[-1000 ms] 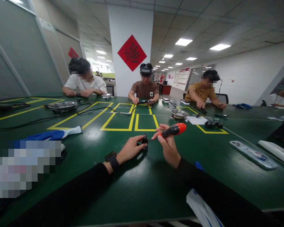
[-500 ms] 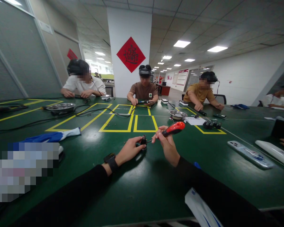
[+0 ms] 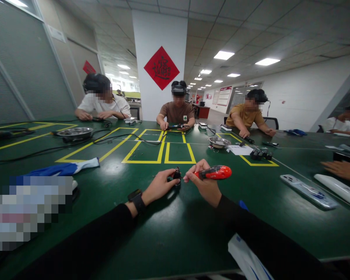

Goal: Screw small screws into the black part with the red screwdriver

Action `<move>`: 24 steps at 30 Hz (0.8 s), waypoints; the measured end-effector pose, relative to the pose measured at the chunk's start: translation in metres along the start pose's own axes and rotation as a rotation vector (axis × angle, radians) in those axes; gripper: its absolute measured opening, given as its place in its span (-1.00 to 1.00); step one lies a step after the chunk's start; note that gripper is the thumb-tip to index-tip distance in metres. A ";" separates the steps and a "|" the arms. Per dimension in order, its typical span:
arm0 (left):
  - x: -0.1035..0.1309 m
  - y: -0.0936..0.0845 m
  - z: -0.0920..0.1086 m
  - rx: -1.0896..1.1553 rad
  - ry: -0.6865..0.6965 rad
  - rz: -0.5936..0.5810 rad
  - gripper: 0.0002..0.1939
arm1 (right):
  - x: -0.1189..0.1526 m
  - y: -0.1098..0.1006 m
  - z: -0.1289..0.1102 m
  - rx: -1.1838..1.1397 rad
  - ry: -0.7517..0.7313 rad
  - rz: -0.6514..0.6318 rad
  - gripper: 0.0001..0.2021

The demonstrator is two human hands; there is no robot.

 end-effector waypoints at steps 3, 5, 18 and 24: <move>0.000 0.000 0.000 0.008 -0.002 -0.001 -0.79 | -0.001 0.002 0.008 -0.040 0.048 -0.008 -0.80; 0.000 0.000 0.001 0.013 0.002 0.000 -0.79 | -0.002 0.001 0.011 -0.059 0.053 -0.001 -0.84; 0.000 0.000 0.000 0.008 -0.008 -0.002 -0.75 | 0.000 -0.007 -0.002 0.077 -0.045 0.078 -0.83; 0.000 -0.001 0.001 -0.014 0.002 0.002 -0.76 | -0.004 -0.017 0.016 -0.068 0.027 0.125 -0.88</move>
Point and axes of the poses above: each hand's wrist, its own x-axis away from the middle knuckle, its own y-axis out of the palm, z = x × y, the point moved 10 cm from there along -x, towards the middle knuckle, and after that the axes turned 4 degrees about -z, right-handed, at the moved point
